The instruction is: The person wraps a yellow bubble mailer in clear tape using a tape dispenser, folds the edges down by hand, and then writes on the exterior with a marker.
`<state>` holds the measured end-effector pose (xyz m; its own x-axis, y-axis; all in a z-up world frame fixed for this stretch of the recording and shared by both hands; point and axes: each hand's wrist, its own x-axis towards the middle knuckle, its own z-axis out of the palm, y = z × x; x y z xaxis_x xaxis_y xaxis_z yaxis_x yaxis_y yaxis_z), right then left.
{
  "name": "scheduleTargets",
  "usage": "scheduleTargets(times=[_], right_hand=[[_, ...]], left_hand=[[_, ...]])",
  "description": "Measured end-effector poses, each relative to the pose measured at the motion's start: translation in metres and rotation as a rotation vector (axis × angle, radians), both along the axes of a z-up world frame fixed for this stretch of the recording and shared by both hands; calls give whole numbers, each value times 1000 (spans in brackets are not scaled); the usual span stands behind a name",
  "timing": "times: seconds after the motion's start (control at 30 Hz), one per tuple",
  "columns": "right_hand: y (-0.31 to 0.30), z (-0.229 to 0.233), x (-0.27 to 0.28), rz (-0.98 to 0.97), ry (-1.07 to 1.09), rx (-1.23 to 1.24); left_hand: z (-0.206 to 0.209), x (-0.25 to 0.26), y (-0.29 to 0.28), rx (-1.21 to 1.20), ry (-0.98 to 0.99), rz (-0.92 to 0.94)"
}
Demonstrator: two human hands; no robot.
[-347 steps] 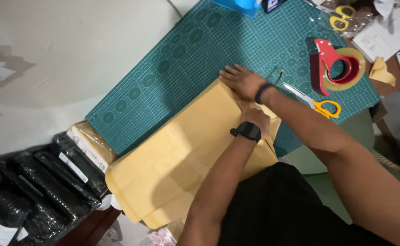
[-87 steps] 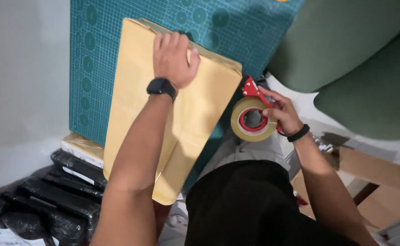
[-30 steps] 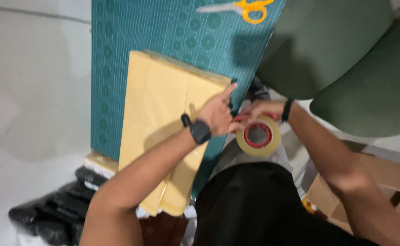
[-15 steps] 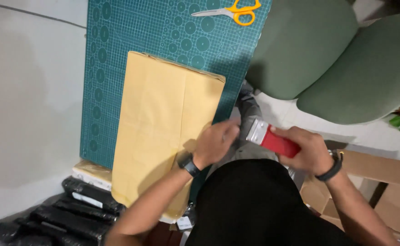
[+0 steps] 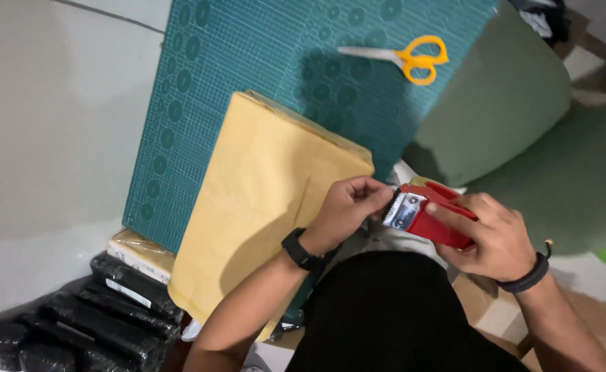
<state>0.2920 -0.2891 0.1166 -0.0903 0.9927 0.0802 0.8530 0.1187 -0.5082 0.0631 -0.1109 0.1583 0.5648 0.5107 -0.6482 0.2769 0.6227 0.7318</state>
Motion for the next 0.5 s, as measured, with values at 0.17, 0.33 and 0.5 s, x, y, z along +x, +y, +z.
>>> scheduleTargets(times=[0.17, 0.33, 0.5], right_hand=[[118, -6, 27, 120, 215, -116], [262, -26, 79, 249, 489, -393], [418, -32, 39, 168, 421, -1051]], left_hand=[[-50, 15, 94, 505, 232, 2], [-104, -39, 229, 512, 365, 146], [-116, -106, 299, 259, 721, 437]])
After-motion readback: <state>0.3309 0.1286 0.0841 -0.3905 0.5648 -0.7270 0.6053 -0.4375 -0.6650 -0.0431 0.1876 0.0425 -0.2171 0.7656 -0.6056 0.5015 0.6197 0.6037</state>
